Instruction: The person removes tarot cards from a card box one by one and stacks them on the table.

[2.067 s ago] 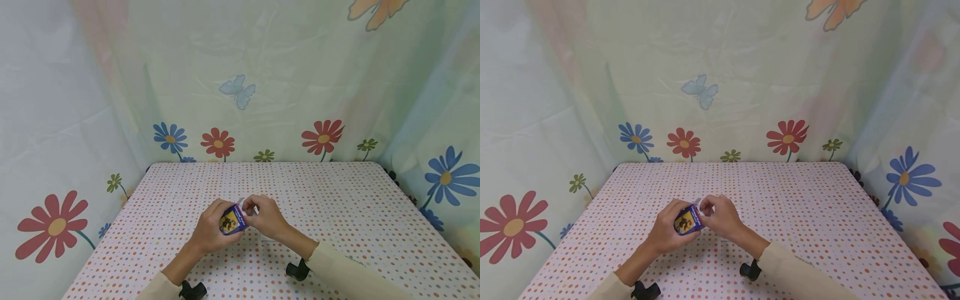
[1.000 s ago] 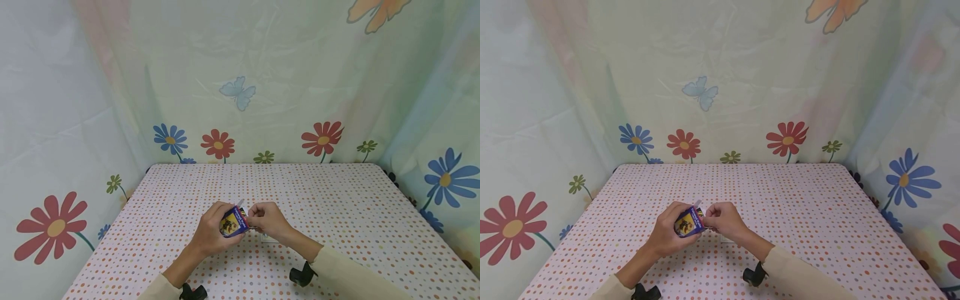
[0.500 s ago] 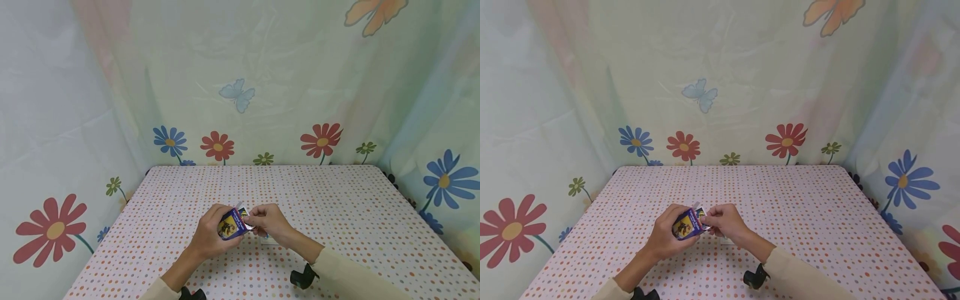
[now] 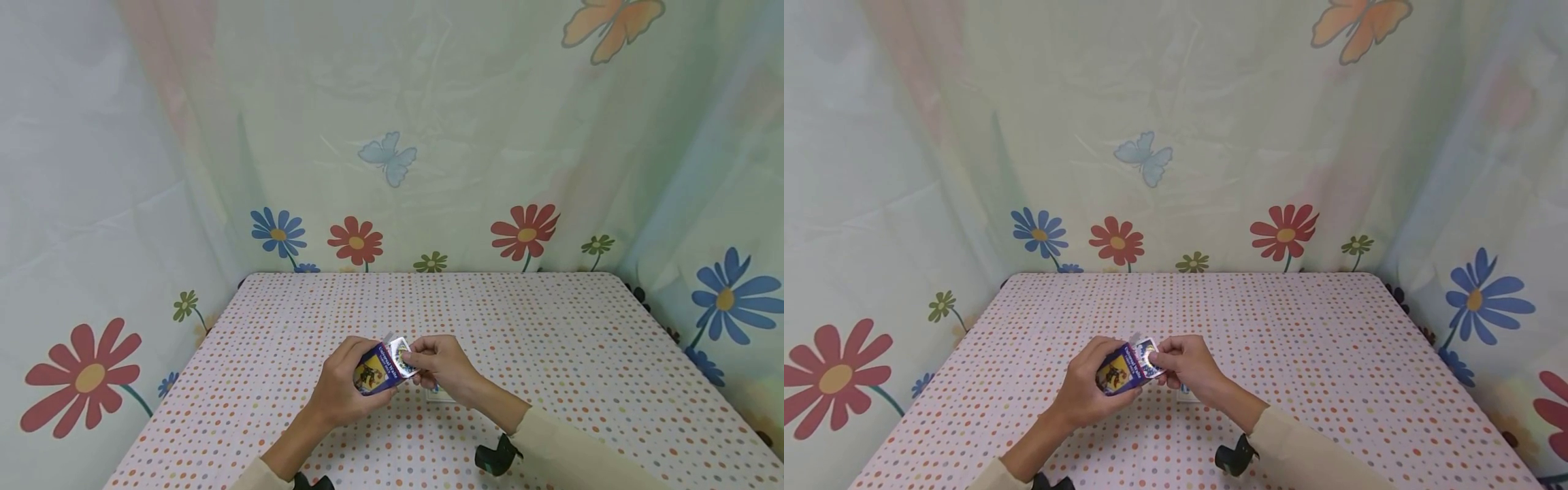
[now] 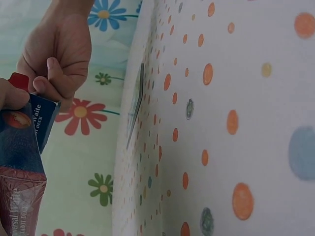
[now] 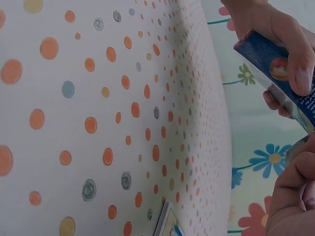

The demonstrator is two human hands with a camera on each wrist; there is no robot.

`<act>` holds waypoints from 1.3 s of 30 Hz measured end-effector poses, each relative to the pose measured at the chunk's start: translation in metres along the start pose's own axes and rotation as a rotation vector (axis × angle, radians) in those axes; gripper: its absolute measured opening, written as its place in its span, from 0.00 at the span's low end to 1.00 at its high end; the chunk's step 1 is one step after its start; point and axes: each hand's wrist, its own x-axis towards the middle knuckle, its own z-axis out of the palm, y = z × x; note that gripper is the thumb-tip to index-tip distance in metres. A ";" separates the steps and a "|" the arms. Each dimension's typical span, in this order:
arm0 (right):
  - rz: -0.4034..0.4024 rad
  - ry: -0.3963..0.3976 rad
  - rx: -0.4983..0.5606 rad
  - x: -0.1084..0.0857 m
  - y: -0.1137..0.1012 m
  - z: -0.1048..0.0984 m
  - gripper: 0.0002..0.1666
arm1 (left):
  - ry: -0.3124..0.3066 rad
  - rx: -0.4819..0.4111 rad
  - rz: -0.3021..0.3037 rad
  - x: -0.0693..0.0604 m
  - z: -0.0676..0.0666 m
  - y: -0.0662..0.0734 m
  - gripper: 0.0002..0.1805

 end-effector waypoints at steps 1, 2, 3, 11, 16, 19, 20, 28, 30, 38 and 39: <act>-0.001 0.008 0.000 0.000 0.001 0.000 0.11 | 0.001 0.001 0.001 0.000 0.000 0.000 0.36; -0.002 0.016 -0.002 0.000 0.001 0.000 0.11 | 0.002 0.003 0.001 -0.001 0.000 0.000 0.36; -0.003 0.025 -0.006 0.000 0.002 0.000 0.12 | 0.002 0.003 0.001 -0.001 0.000 0.000 0.36; -0.017 0.121 -0.064 -0.002 0.002 -0.004 0.12 | 0.008 -0.001 -0.009 -0.002 -0.002 0.000 0.37; 0.001 0.214 -0.090 -0.001 0.002 -0.008 0.11 | 0.012 -0.006 -0.010 -0.002 -0.003 0.000 0.38; 0.024 0.261 -0.103 -0.001 0.003 -0.010 0.11 | 0.008 -0.013 -0.013 -0.002 -0.004 0.001 0.37; 0.031 0.272 -0.103 -0.001 0.004 -0.011 0.11 | 0.007 -0.014 -0.015 -0.001 -0.004 0.002 0.37; 0.027 0.324 -0.070 0.000 0.004 -0.014 0.17 | -0.010 -0.002 -0.019 -0.003 -0.004 0.001 0.37; 0.015 0.330 -0.075 0.001 0.004 -0.015 0.17 | -0.013 -0.003 -0.016 -0.002 -0.004 0.001 0.37; -0.049 0.336 -0.146 0.001 0.006 -0.019 0.18 | -0.048 -0.033 -0.021 -0.003 -0.005 0.002 0.38; -0.057 0.336 -0.149 0.001 0.006 -0.019 0.18 | -0.048 -0.035 -0.018 -0.003 -0.005 0.002 0.38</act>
